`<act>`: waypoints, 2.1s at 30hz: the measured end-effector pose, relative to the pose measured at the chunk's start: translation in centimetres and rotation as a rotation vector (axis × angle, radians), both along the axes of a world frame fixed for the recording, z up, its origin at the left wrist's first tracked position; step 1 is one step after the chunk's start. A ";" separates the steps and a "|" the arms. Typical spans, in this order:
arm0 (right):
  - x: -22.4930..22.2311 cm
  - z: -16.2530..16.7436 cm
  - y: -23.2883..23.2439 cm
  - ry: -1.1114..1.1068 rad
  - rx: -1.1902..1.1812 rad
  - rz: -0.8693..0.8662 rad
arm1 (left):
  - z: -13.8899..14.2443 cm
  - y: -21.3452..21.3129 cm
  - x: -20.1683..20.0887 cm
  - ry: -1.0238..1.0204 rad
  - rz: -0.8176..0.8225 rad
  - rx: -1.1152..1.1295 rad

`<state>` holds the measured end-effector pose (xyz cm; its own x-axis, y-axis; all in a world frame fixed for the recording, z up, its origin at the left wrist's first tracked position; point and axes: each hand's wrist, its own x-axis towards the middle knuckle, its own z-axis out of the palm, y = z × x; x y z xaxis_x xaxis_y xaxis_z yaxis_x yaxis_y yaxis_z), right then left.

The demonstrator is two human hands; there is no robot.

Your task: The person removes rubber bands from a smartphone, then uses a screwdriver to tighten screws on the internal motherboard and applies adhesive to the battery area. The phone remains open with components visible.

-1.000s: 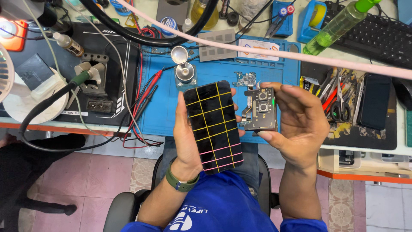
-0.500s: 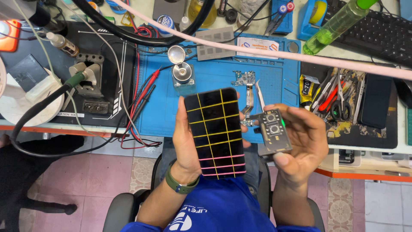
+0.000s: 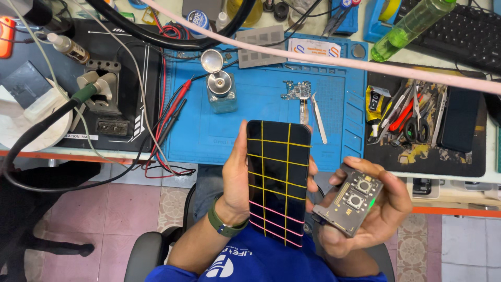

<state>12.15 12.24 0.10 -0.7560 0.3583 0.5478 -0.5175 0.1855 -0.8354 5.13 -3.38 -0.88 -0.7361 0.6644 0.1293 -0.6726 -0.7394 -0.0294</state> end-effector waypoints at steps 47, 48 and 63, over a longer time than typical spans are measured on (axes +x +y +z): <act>0.4 3.2 1.0 0.037 0.614 0.069 | 0.3 -1.0 1.7 0.177 0.169 -0.226; 0.4 3.1 1.0 0.046 0.623 0.058 | 0.4 -0.9 1.9 0.187 0.205 -0.284; 0.5 2.6 1.4 0.017 0.574 0.118 | 0.9 -0.3 2.0 0.262 0.311 -0.419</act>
